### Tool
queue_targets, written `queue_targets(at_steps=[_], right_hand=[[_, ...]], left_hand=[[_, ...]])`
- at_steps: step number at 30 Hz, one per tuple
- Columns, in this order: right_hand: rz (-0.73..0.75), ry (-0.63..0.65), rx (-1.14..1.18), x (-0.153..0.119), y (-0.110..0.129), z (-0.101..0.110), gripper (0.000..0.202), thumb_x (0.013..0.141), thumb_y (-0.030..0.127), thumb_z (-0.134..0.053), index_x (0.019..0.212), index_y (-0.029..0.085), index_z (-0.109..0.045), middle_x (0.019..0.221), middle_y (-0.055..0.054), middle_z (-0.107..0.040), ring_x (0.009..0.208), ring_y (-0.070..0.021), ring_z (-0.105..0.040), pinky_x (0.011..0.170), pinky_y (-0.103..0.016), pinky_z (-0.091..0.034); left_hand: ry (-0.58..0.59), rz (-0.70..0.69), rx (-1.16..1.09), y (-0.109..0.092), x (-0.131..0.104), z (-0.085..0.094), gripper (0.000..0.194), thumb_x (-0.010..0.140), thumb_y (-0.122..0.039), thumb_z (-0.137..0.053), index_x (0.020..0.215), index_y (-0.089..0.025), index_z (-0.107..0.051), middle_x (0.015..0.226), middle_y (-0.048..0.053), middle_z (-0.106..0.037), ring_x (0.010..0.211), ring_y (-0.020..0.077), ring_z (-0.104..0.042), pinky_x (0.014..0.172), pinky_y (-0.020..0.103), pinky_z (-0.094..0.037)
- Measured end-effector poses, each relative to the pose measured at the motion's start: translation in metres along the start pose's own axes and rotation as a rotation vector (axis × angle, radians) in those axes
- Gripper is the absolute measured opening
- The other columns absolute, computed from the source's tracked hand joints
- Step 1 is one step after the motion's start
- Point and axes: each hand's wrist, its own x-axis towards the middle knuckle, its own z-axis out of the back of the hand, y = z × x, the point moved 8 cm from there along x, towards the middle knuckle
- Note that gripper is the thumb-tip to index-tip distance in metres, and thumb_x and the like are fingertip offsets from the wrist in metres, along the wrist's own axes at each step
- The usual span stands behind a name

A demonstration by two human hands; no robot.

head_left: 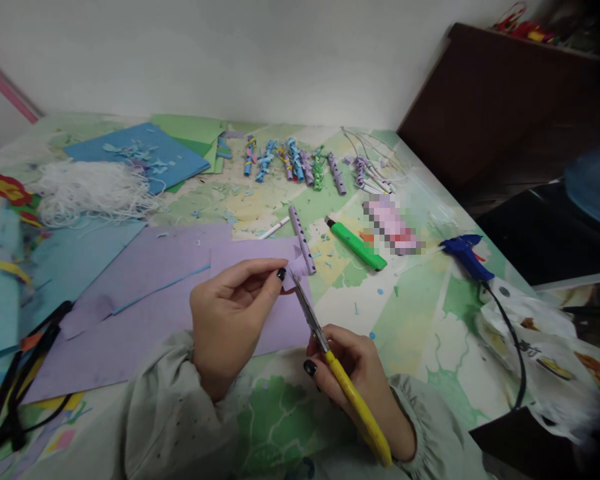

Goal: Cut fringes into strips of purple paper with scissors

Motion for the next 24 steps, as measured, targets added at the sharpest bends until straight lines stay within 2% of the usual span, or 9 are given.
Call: queue_targets(at_steps=[11, 24], right_hand=[[-0.004, -0.005, 0.02, -0.0002, -0.0032, 0.0, 0.01, 0.071, 0.021, -0.063, 0.073, 0.016, -0.055, 0.053, 0.005, -0.044, 0.044, -0.0075, -0.036, 0.04, -0.018, -0.028], [0.008, 0.053, 0.07, -0.0025, -0.0001, -0.0026, 0.017, 0.069, 0.025, -0.066, 0.079, 0.016, -0.056, 0.059, 0.005, -0.042, 0.052, -0.01, -0.035, 0.045, -0.021, -0.025]], left_hand=[[-0.015, 0.017, -0.011, 0.0023, 0.0004, -0.0016, 0.017, 0.074, -0.008, -0.07, 0.081, -0.022, -0.076, 0.075, -0.006, -0.077, 0.066, 0.0092, -0.072, 0.065, 0.012, -0.059], [-0.014, 0.005, -0.002, 0.0, -0.0012, 0.0002, 0.016, 0.075, -0.008, -0.07, 0.082, -0.022, -0.076, 0.075, -0.005, -0.077, 0.067, 0.0117, -0.073, 0.065, 0.016, -0.062]])
